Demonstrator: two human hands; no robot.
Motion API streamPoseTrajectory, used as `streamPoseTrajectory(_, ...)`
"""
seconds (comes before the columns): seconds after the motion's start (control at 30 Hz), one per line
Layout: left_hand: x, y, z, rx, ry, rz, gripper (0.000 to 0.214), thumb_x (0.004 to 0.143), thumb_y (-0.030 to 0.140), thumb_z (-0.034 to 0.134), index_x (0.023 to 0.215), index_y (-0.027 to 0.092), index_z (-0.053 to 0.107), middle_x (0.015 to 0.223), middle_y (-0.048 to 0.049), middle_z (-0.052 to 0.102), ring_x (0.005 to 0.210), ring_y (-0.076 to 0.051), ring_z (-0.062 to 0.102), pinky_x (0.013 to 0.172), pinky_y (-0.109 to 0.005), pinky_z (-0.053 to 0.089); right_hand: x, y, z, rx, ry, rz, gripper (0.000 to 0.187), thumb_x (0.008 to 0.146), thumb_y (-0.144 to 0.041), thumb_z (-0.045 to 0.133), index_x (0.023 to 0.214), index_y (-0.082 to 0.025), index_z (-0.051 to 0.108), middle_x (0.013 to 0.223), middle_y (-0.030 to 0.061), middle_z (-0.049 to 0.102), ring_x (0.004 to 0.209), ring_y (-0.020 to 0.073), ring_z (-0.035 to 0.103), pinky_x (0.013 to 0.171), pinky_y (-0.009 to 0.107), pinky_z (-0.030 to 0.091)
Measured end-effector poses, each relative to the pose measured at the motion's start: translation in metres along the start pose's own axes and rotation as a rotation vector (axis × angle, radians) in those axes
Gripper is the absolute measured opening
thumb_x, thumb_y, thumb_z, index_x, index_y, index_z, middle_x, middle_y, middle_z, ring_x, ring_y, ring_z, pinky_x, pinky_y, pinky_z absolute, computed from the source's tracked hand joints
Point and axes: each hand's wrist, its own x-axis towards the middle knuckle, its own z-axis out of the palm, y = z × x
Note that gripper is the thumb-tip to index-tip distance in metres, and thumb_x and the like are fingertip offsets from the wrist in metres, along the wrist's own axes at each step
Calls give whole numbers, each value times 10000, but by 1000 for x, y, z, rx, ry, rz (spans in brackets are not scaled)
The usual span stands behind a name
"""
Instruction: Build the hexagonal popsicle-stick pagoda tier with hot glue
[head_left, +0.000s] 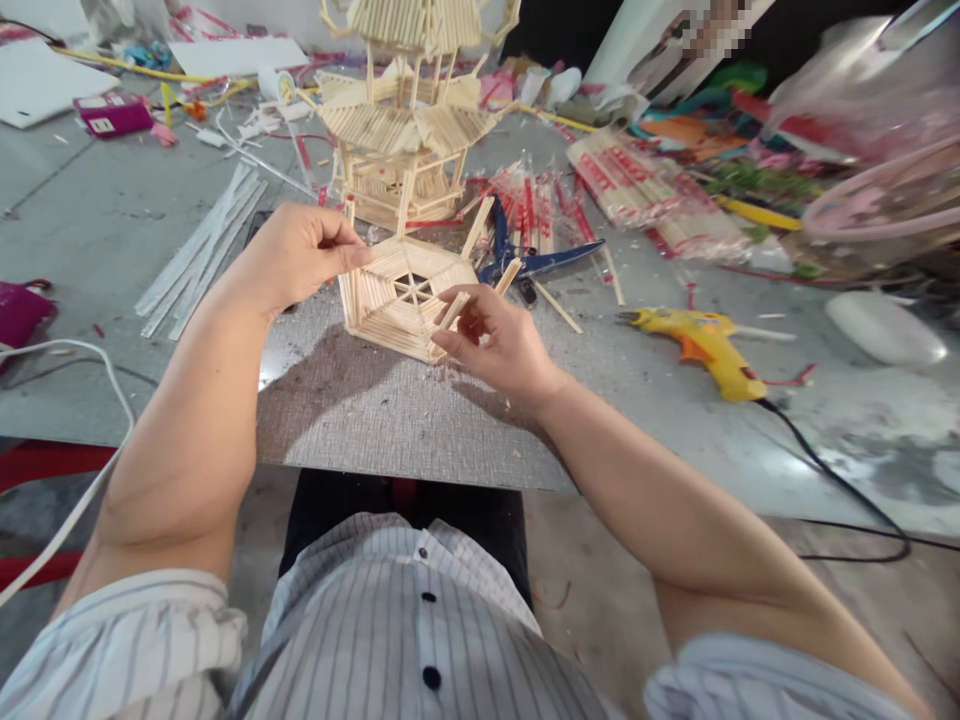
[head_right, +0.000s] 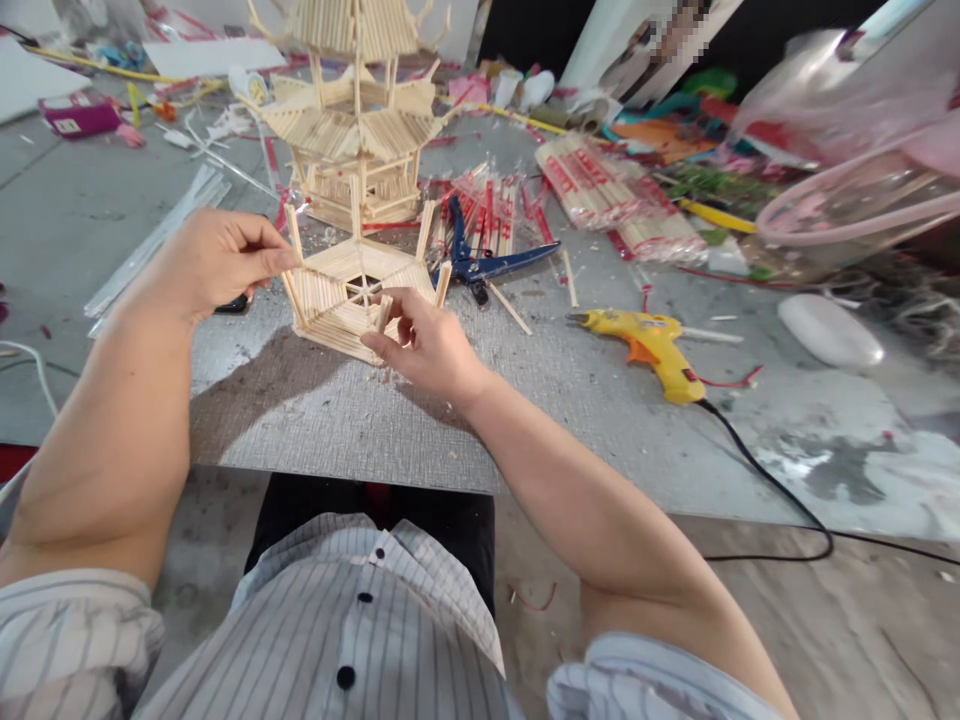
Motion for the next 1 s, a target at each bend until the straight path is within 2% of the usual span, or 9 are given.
streamPoseTrajectory(0.1, 0, 0, 0, -5, 3, 10, 123, 762, 198, 697, 677, 114, 672, 520, 69, 479, 474, -28, 342, 514, -228, 248, -1, 1, 1, 21, 76, -56, 366, 810, -414, 642, 1097, -216, 530, 781, -13, 613, 586, 85, 487, 561, 248, 427)
streamPoseTrajectory(0.27, -1, 0, 0, -7, 8, 29, 117, 762, 201, 703, 692, 111, 676, 535, 72, 488, 506, -30, 351, 552, -227, 263, -2, 1, 4, 21, 206, -142, 248, 824, -324, 625, 1044, -223, 569, 710, -39, 592, 546, 75, 486, 542, 238, 441)
streamPoseTrajectory(0.37, -1, 0, 0, -6, 10, 27, 112, 766, 190, 700, 696, 106, 678, 539, 73, 493, 507, -31, 353, 559, -231, 265, -2, 2, 5, 7, 237, -130, 204, 824, -299, 607, 1012, -221, 596, 694, -44, 599, 551, 75, 503, 559, 238, 453)
streamPoseTrajectory(0.67, -1, 3, -1, 7, -1, 1, 121, 769, 209, 688, 678, 134, 665, 535, 70, 481, 501, -42, 343, 547, -251, 256, -1, -1, 1, 18, 193, -20, 227, 818, -326, 613, 1007, -201, 624, 690, -32, 605, 575, 82, 516, 570, 244, 434)
streamPoseTrajectory(1.0, -2, 4, -1, 11, 4, 7, 121, 763, 214, 687, 674, 136, 663, 530, 67, 489, 491, -35, 349, 523, -232, 260, -1, -2, -2, -2, 145, -7, 225, 823, -357, 614, 983, -199, 618, 706, -14, 609, 609, 100, 529, 595, 264, 452)
